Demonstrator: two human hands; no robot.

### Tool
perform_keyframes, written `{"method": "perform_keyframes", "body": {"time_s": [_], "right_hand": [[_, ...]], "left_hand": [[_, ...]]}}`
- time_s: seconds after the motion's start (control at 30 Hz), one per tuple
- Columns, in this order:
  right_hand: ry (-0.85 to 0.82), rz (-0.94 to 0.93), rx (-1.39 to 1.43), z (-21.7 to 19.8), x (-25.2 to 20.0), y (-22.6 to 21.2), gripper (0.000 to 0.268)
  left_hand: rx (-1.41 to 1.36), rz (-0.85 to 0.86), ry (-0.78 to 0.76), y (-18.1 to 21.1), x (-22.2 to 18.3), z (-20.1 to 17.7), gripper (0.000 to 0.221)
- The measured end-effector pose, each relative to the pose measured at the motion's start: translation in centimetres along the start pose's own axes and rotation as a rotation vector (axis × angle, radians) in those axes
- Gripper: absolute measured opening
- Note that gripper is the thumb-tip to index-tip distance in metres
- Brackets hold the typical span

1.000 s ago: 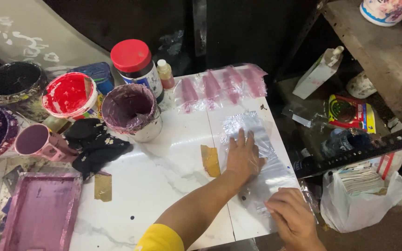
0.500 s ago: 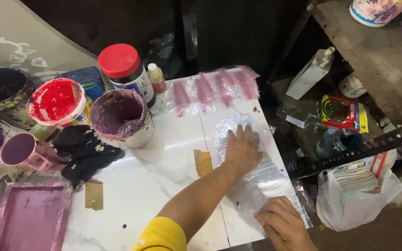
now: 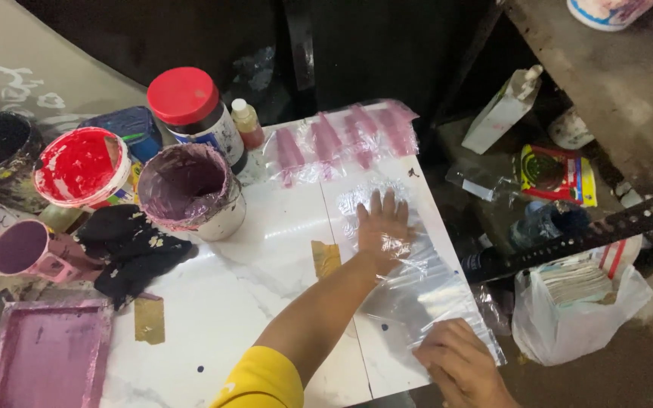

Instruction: Preparing a workbench by wiping it down, arranging plastic sheets, and then mixing purple printing ink in a container using a spatula.

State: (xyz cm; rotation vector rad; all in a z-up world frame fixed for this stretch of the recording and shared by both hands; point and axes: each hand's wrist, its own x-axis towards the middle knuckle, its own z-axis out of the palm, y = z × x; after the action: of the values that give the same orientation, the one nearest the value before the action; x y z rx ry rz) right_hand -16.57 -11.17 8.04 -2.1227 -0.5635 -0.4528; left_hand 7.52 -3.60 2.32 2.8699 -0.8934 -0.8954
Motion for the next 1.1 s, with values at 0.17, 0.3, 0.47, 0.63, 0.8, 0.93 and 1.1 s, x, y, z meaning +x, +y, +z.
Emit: {"method": "perform_keyframes", "body": {"time_s": [0.17, 0.3, 0.47, 0.63, 0.8, 0.93, 1.1], "right_hand": [[0.081, -0.108, -0.068, 0.9, -0.3, -0.8, 0.008], [0.065, -0.109, -0.081, 1.1, -1.3, -1.1, 0.008], [0.048, -0.082, -0.131, 2.8, -1.9, -1.7, 0.003], [0.017, -0.071, -0.196, 4.8, -4.0, -0.6, 0.005], [0.033, -0.017, -0.259, 5.4, -6.6, 0.5, 0.014], [0.011, 0.01, -0.219, 6.9, -7.0, 0.9, 0.017], [-0.018, 0.024, -0.276, 9.5, -6.9, 1.0, 0.011]], "left_hand": [[-0.223, 0.013, 0.329, 0.6, -2.5, 0.3, 0.063], [-0.449, 0.154, 1.256, -2.1, 1.6, 6.6, 0.02], [-1.876, -0.105, 0.163, -3.6, -8.3, -0.2, 0.069], [-2.267, 0.3, -0.176, -7.4, -8.3, 4.4, 0.103], [-2.366, 1.231, -0.594, -12.2, -6.6, 10.8, 0.075], [-2.348, -0.062, -0.057, -12.7, -15.3, 6.6, 0.098], [-2.108, -0.343, -0.075, -17.0, -21.3, 6.2, 0.1]]}}
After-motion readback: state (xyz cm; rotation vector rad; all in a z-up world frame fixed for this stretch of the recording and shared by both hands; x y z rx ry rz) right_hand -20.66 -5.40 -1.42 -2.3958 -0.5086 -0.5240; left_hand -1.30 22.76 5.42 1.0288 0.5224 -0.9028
